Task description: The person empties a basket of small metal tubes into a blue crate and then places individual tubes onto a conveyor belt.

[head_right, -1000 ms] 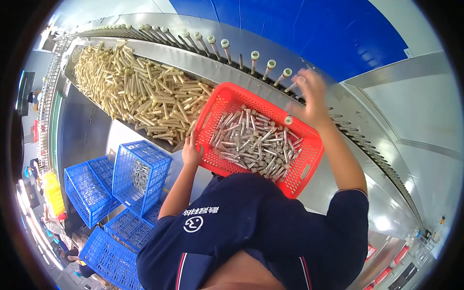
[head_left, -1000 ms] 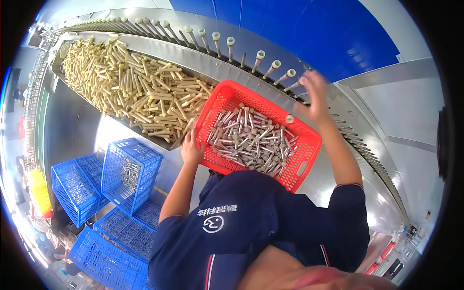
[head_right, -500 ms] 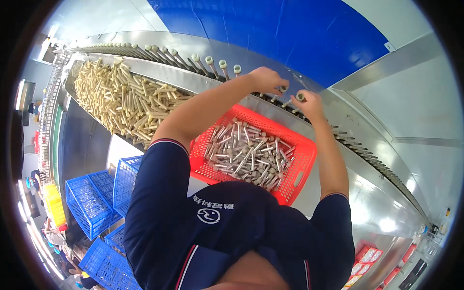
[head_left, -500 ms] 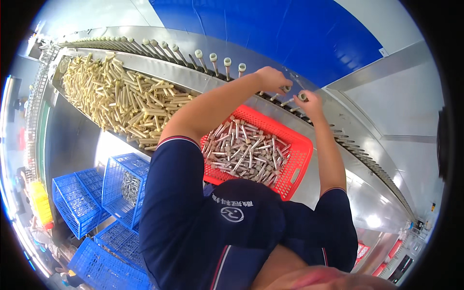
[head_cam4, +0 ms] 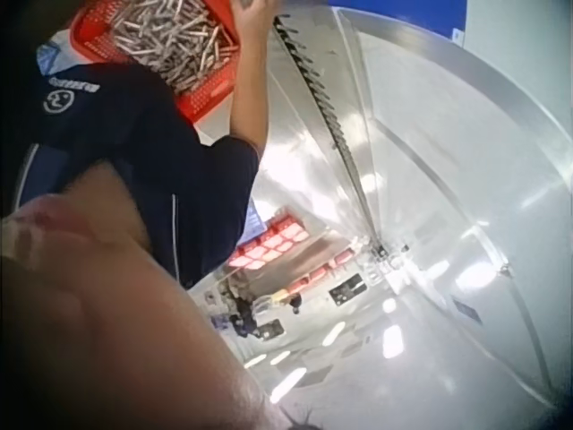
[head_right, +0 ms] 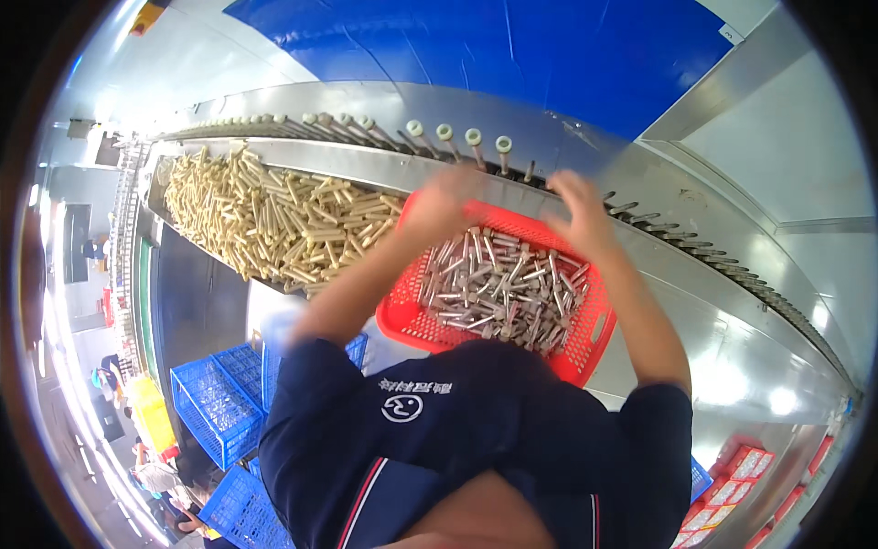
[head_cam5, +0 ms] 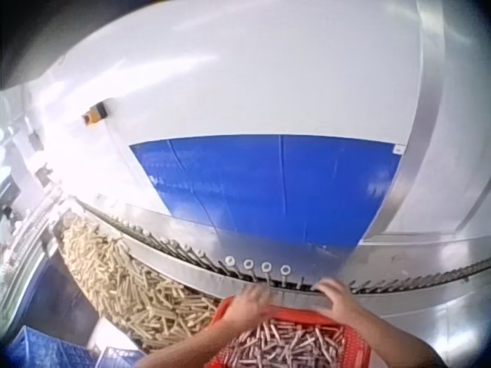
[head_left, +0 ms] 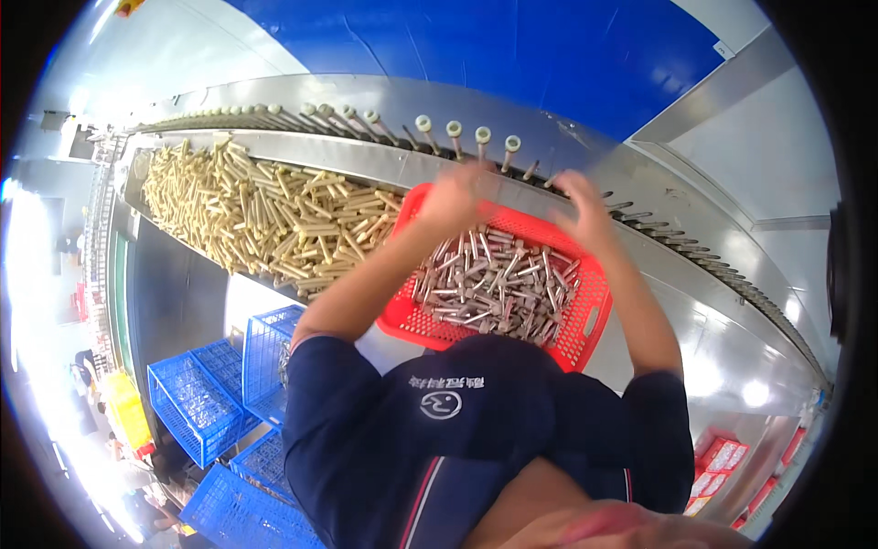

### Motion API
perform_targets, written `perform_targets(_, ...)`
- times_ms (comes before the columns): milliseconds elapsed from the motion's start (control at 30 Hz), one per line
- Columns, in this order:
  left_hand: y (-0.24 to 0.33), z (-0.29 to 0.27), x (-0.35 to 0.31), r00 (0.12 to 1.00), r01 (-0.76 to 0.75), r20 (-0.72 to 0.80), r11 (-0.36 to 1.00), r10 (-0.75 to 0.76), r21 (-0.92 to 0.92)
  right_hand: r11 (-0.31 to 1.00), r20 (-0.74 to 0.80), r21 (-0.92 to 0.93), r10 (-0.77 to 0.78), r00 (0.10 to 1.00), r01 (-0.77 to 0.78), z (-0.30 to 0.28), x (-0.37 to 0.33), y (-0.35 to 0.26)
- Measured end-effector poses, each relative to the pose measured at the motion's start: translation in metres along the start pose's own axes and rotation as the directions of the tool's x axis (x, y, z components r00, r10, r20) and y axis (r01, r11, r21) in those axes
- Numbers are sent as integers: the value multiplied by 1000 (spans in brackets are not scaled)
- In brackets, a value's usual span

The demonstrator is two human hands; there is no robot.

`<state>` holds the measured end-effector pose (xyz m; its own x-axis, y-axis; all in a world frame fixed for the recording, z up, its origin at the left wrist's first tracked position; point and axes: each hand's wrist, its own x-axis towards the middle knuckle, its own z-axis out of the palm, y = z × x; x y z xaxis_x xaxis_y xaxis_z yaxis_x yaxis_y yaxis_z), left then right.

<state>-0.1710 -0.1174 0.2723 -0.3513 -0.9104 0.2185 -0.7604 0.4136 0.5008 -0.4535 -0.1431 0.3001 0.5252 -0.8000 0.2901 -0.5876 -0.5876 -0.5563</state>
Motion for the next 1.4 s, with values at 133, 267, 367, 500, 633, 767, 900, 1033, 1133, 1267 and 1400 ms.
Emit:
perform_targets(133,-27,-51,69,967,-156,-133,913,220,377,985,-141,-83,-162,977,151,2,95,-30)
perform_targets(267,-34,-27,98,959,-283,135,836,249,470,971,211,-233,-6,978,56,32,122,-16)
perform_targets(367,-26,-33,112,896,-379,-27,795,443,473,942,319,-334,140,937,-27,19,122,-15)
perform_targets(500,25,-80,118,876,-188,-394,948,280,256,908,-122,337,305,945,-250,-58,117,-54)
perform_targets(633,56,-67,24,963,-199,182,980,200,-26,977,116,201,48,992,-71,-79,81,-63)
perform_targets(767,46,37,-152,681,-282,731,940,55,193,777,499,-356,-312,809,519,36,-47,-29)
perform_targets(900,37,42,-202,719,-195,694,965,18,177,934,192,-213,-247,950,286,53,-2,-10)
perform_targets(1033,-7,-12,-84,994,-48,108,967,21,249,927,-59,-240,-311,949,289,28,117,-67)
perform_targets(1133,-26,-77,10,931,-78,-286,886,229,456,943,170,-289,-120,978,166,64,157,-46)
perform_targets(1267,-77,-75,65,981,-194,34,928,193,318,978,299,-195,134,945,-77,69,171,-32)
perform_targets(1400,-70,-72,98,984,-177,71,955,165,239,877,-69,465,173,982,-122,8,156,-55)
